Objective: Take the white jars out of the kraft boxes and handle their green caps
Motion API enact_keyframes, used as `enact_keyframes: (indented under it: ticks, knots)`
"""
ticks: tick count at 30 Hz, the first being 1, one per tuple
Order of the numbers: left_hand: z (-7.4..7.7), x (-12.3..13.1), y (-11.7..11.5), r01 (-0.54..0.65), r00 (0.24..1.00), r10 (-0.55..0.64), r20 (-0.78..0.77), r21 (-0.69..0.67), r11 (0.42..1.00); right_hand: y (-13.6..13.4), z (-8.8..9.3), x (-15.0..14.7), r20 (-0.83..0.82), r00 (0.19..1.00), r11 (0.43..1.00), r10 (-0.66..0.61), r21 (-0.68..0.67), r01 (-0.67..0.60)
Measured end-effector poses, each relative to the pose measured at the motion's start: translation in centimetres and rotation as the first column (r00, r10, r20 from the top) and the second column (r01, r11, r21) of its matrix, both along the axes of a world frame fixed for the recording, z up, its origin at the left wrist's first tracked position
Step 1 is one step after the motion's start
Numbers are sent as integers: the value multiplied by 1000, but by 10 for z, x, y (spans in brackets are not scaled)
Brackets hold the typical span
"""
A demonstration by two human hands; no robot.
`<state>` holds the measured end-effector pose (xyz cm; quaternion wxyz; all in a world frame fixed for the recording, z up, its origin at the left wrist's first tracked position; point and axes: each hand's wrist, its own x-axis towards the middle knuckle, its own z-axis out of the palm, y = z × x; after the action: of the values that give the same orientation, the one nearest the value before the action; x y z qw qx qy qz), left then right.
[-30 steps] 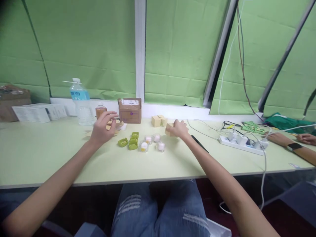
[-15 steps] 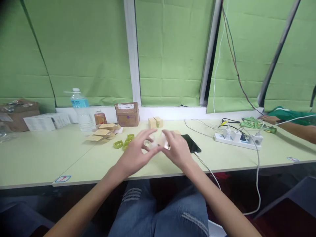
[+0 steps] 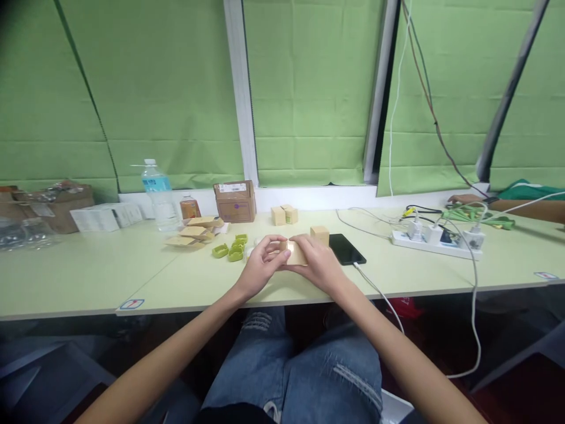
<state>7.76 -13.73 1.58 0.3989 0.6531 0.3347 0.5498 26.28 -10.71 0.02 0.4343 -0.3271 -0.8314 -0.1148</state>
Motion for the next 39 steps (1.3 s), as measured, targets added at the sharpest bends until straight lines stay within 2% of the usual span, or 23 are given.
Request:
enact_keyframes:
  ticks: [2,5,9,14,19,21,23,26,28,31,34,39]
  knots:
    - [-7,-4,4,63,998,-63,-10,-43,997,6,-4,6,18,998,996,52,-79,-50]
    - [-17,-13,11,93,994,-98,-53,-81,992,13,-14,7,50,998,996,38,-88,-33]
    - [-23,-19,14,67,990,-74,-116,-63,996,15,-22,3,92,996,999,17,-45,-13]
    - [-25,-12,10,-15,987,6,-158,-53,998,12,-23,1,176,984,999,9,39,-16]
    - [-26,-14,7,-30,983,19,-185,-56,998,13,-24,0,195,979,998,57,-19,-54]
    - [-25,-16,7,-69,977,65,-204,-15,997,14,-26,1,148,986,996,74,-62,-65]
    - [-24,-18,6,-126,960,149,-238,107,986,15,-26,1,108,991,993,84,-91,-75]
    - [-23,-18,4,-174,917,281,-282,352,920,15,-26,1,78,995,993,61,-101,-53]
    - [-23,-18,3,-181,898,332,-289,446,877,14,-25,1,64,998,995,14,-95,-7]
    - [-24,-17,4,-196,889,361,-281,478,856,13,-24,1,62,997,995,-46,-86,51]
    - [-26,-17,8,-213,884,370,-287,457,864,13,-24,1,72,994,995,-78,-60,83]
    - [-26,-16,9,-287,834,444,-329,428,857,15,-25,2,105,988,992,-115,69,108]
